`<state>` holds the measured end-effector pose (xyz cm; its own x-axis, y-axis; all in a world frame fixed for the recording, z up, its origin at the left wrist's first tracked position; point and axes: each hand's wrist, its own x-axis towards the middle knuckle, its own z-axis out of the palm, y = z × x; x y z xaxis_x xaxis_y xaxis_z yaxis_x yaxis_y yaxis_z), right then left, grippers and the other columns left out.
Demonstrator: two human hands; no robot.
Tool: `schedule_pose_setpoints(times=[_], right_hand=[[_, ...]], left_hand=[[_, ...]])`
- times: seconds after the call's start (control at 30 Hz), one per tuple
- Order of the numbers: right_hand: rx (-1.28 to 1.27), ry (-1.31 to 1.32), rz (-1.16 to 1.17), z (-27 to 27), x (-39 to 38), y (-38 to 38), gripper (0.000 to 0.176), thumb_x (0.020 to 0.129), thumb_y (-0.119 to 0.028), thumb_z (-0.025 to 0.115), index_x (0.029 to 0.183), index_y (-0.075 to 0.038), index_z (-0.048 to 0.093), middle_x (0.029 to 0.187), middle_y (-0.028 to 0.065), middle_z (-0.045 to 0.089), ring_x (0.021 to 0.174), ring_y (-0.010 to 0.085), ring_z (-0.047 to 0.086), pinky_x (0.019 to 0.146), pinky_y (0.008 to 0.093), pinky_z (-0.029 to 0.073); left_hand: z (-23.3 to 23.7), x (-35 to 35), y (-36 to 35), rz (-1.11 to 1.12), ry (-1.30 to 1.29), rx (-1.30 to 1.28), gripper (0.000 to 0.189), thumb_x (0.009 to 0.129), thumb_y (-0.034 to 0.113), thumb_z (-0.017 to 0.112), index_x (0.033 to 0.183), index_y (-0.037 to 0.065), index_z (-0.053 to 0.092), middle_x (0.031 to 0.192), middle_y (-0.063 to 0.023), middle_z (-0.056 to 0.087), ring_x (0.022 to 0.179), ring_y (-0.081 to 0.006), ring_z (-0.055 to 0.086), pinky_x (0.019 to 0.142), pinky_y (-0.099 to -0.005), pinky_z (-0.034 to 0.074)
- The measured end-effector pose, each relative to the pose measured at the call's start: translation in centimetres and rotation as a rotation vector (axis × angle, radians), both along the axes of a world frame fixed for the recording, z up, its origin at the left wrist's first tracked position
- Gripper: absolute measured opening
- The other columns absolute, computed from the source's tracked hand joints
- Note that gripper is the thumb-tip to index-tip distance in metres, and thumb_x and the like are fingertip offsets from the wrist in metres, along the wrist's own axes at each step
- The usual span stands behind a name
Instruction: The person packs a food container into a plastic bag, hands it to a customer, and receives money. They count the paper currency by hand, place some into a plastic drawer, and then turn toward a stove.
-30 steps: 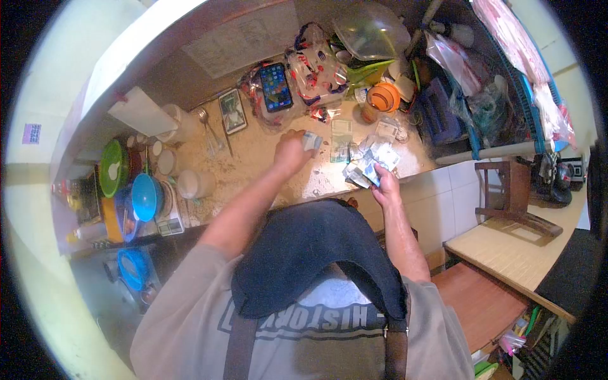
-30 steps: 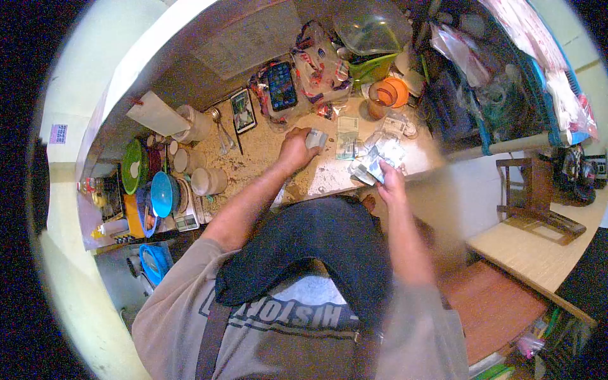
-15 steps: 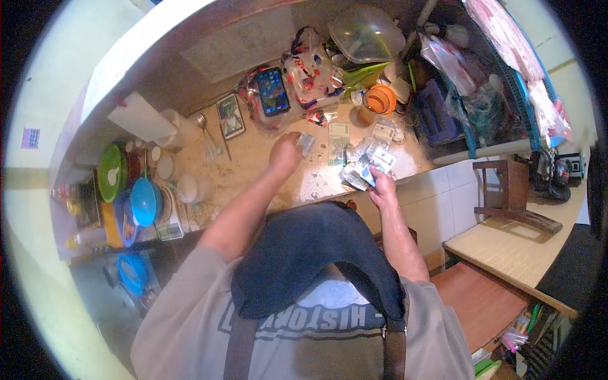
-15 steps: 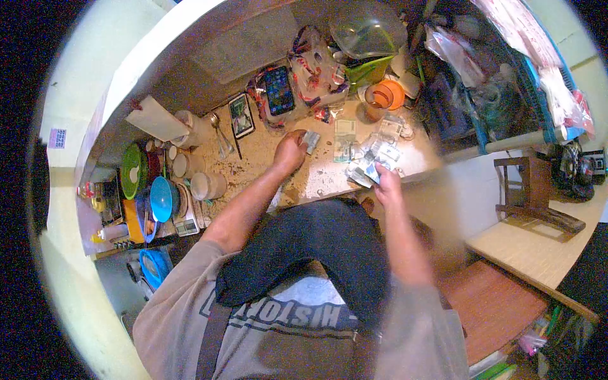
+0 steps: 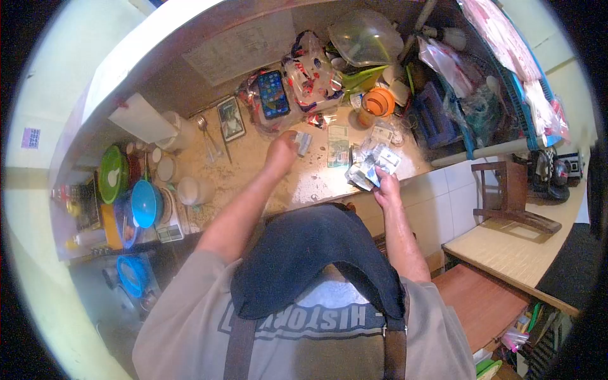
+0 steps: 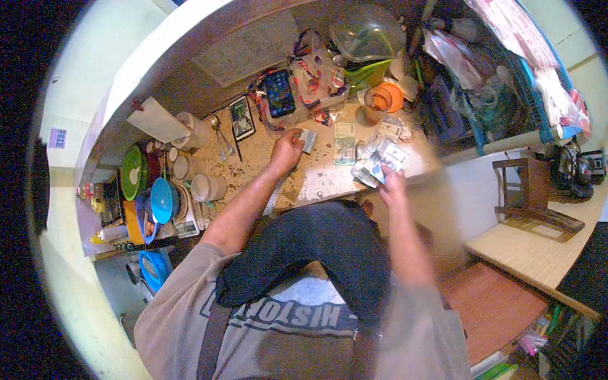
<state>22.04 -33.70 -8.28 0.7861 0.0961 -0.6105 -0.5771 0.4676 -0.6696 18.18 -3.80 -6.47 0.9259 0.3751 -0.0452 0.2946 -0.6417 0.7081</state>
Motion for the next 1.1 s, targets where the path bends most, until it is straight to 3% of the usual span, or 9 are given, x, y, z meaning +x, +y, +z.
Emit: schedule_pose_setpoints(times=[0.27, 0.33, 0.57, 0.77, 0.87, 0.93, 1.03, 1.1], right_hand=[[0.008, -0.032, -0.077, -0.4, -0.4, -1.0, 0.023, 0.083, -0.001, 0.055, 0.105, -0.002, 0.053, 0.096, 0.0087, 0.061, 0.083, 0.0197, 0.061, 0.074, 0.0343, 0.052], [-0.013, -0.034, -0.091, -0.4, -0.4, -1.8, 0.023, 0.083, -0.001, 0.054, 0.106, -0.001, 0.053, 0.096, 0.0092, 0.061, 0.084, 0.0202, 0.061, 0.075, 0.0348, 0.052], [-0.007, -0.035, -0.100, -1.1, -0.3, -3.3, 0.023, 0.085, -0.002, 0.052, 0.108, 0.002, 0.053, 0.099, 0.0109, 0.061, 0.088, 0.0226, 0.061, 0.081, 0.0386, 0.051], [0.036, -0.081, -0.096, -1.0, 0.6, -0.6, 0.024, 0.085, -0.003, 0.053, 0.108, 0.000, 0.053, 0.098, 0.0093, 0.061, 0.087, 0.0216, 0.061, 0.077, 0.0383, 0.052], [-0.019, -0.073, -0.007, -0.7, 1.6, 1.7, 0.026, 0.083, -0.004, 0.056, 0.108, 0.000, 0.053, 0.097, 0.0092, 0.062, 0.082, 0.0193, 0.061, 0.072, 0.0340, 0.052], [-0.385, -0.161, 0.221, -0.9, 2.2, 2.4, 0.033, 0.078, -0.006, 0.061, 0.109, 0.002, 0.054, 0.096, 0.0095, 0.063, 0.087, 0.0179, 0.060, 0.077, 0.0291, 0.048], [-0.566, -0.218, 0.265, -1.2, 2.4, 1.4, 0.038, 0.076, -0.007, 0.061, 0.111, 0.003, 0.054, 0.092, 0.0094, 0.064, 0.084, 0.0172, 0.060, 0.076, 0.0278, 0.047], [-0.573, -0.189, 0.227, -1.7, 2.1, 0.5, 0.042, 0.074, -0.009, 0.061, 0.114, 0.003, 0.053, 0.089, 0.0094, 0.064, 0.076, 0.0149, 0.060, 0.070, 0.0265, 0.048]], left_hand=[[-0.9, 0.4, 0.1, 0.012, -0.003, -0.035, 0.031, 0.078, 0.013, 0.060, 0.109, 0.009, 0.056, 0.076, -0.0135, 0.064, 0.069, -0.0275, 0.063, 0.066, -0.0362, 0.049], [-1.7, 0.4, 0.5, 0.041, -0.004, 0.091, 0.030, 0.079, 0.015, 0.059, 0.108, 0.008, 0.057, 0.081, -0.0151, 0.064, 0.074, -0.0290, 0.063, 0.068, -0.0371, 0.049], [-1.2, 0.4, 0.2, 0.096, -0.013, 0.049, 0.028, 0.080, 0.020, 0.057, 0.103, 0.004, 0.060, 0.094, -0.0192, 0.062, 0.085, -0.0318, 0.061, 0.076, -0.0381, 0.048], [0.8, 0.4, -2.3, -0.135, -0.245, 0.238, 0.028, 0.079, 0.018, 0.058, 0.102, 0.001, 0.059, 0.099, -0.0184, 0.061, 0.093, -0.0344, 0.058, 0.084, -0.0392, 0.045], [2.1, 0.4, -4.7, -0.426, -0.260, 0.194, 0.028, 0.075, 0.015, 0.060, 0.101, 0.002, 0.058, 0.099, -0.0169, 0.059, 0.096, -0.0335, 0.054, 0.087, -0.0400, 0.043], [3.2, 0.3, -6.0, -0.498, -0.285, 0.218, 0.029, 0.075, 0.014, 0.061, 0.101, 0.003, 0.057, 0.100, -0.0167, 0.058, 0.096, -0.0337, 0.054, 0.086, -0.0406, 0.043], [2.4, 0.5, -7.0, -0.550, -0.322, 0.230, 0.031, 0.073, 0.012, 0.063, 0.102, 0.003, 0.056, 0.101, -0.0158, 0.058, 0.097, -0.0346, 0.053, 0.086, -0.0423, 0.042], [2.5, 0.5, -7.2, -0.624, -0.203, 0.204, 0.035, 0.075, 0.014, 0.063, 0.107, 0.004, 0.055, 0.108, -0.0160, 0.056, 0.103, -0.0344, 0.051, 0.090, -0.0427, 0.040]])
